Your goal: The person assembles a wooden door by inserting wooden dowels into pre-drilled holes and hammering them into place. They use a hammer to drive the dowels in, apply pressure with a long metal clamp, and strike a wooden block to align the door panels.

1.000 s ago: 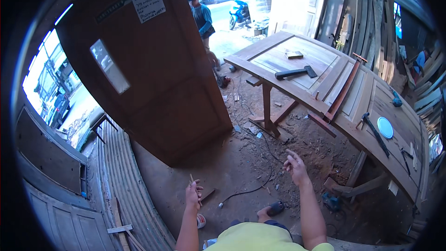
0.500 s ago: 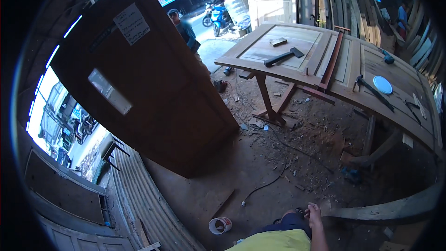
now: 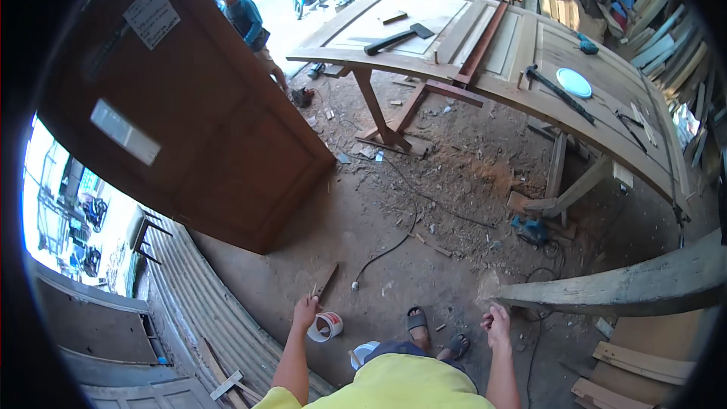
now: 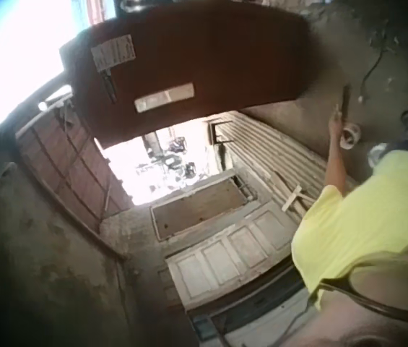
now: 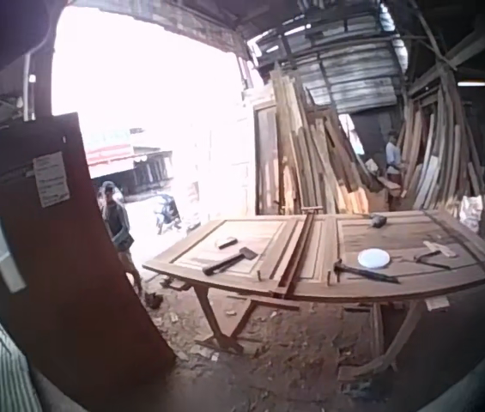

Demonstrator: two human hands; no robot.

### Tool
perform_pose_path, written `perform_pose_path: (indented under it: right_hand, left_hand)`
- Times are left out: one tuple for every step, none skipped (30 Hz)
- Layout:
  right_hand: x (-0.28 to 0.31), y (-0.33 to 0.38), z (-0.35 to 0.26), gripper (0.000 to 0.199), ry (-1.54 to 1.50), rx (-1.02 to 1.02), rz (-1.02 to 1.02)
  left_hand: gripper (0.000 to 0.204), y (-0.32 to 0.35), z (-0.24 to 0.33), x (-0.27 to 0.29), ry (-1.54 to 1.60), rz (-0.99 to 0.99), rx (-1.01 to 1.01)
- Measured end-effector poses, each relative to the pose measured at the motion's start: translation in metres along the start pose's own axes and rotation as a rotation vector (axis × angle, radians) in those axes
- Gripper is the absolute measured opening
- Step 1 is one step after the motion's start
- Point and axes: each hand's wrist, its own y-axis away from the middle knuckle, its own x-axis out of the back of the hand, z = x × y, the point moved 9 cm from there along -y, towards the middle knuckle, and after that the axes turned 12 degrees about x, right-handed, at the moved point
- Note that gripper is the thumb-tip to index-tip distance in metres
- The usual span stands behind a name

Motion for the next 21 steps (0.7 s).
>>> perform_pose_path:
  right_hand:
    - [0.016, 0.002, 0.005, 0.033, 0.015, 0.021, 0.027]
    - [0.027, 0.005, 0.007, 0.03, 0.035, 0.032, 0.03]
    - [0.038, 0.007, 0.011, 0.026, 0.035, 0.023, 0.038]
    - [0.047, 0.008, 0.012, 0.025, 0.023, 0.016, 0.044]
    - [0.05, 0.005, 0.014, 0.024, 0.005, 0.012, 0.06]
    - [0.05, -0.004, 0.021, 0.024, -0.016, 0.038, 0.05]
    - [0.055, -0.02, 0.03, 0.024, -0.035, 0.062, 0.042]
    - [0.051, -0.034, 0.033, 0.025, -0.054, 0.079, 0.042]
    - [0.04, -0.036, 0.025, 0.029, -0.023, 0.088, 0.02]
    - [0.038, -0.034, 0.018, 0.034, 0.005, 0.095, 0.003]
    - [0.013, -0.047, 0.007, 0.041, 0.009, 0.121, -0.023]
    - [-0.03, -0.071, -0.01, 0.036, -0.047, 0.174, -0.059]
    - [-0.046, -0.093, -0.02, 0.031, -0.083, 0.215, -0.058]
    - [-0.042, -0.106, -0.017, 0.027, -0.095, 0.235, -0.044]
    - [-0.039, -0.107, -0.008, 0.024, -0.089, 0.227, -0.047]
    - [-0.056, -0.108, -0.017, 0.024, -0.126, 0.219, -0.072]
    - [-0.086, -0.089, -0.049, 0.024, -0.136, 0.194, -0.084]
    - [-0.106, -0.071, -0.068, 0.024, -0.147, 0.17, -0.099]
    - [-0.109, -0.067, -0.078, 0.023, -0.125, 0.172, -0.116]
    - [-0.122, -0.072, -0.091, 0.022, -0.126, 0.19, -0.14]
    - [-0.136, -0.08, -0.103, 0.021, -0.138, 0.212, -0.167]
  left_hand:
    - [0.031, 0.006, 0.021, 0.01, 0.013, 0.023, -0.012]
    - [0.031, 0.008, 0.027, 0.015, 0.02, 0.048, -0.058]
    - [0.031, 0.005, 0.038, 0.018, 0.018, 0.071, -0.111]
    - [0.031, 0.006, 0.047, 0.02, 0.01, 0.092, -0.162]
    - [0.031, 0.003, 0.054, 0.018, 0.055, 0.086, -0.171]
    - [0.03, 0.006, 0.054, 0.02, 0.065, 0.075, -0.152]
    - [0.03, 0.007, 0.05, 0.019, 0.074, 0.059, -0.131]
    - [0.031, 0.009, 0.045, 0.016, 0.078, 0.036, -0.109]
    - [0.031, 0.009, 0.035, 0.015, 0.114, 0.036, -0.098]
    - [0.031, 0.009, 0.024, 0.013, 0.146, 0.031, -0.091]
    - [0.03, 0.004, 0.031, 0.02, 0.179, 0.044, -0.11]
    - [0.031, -0.003, 0.031, 0.024, 0.283, 0.015, -0.103]
    - [0.031, 0.0, 0.071, 0.034, 0.284, 0.012, -0.144]
    - [0.031, 0.016, 0.106, 0.038, 0.279, -0.008, -0.155]
    - [0.031, 0.018, 0.121, 0.05, 0.26, 0.015, -0.231]
    - [0.031, 0.013, 0.139, 0.058, 0.249, 0.03, -0.304]
    - [0.031, 0.011, 0.157, 0.061, 0.259, 0.031, -0.335]
    - [0.032, 0.006, 0.178, 0.067, 0.269, 0.035, -0.366]
    - [0.032, 0.02, 0.221, 0.069, 0.29, 0.0, -0.429]
    - [0.032, 0.04, 0.278, 0.079, 0.304, -0.021, -0.517]
    - [0.031, 0.052, 0.329, 0.08, 0.262, -0.074, -0.598]
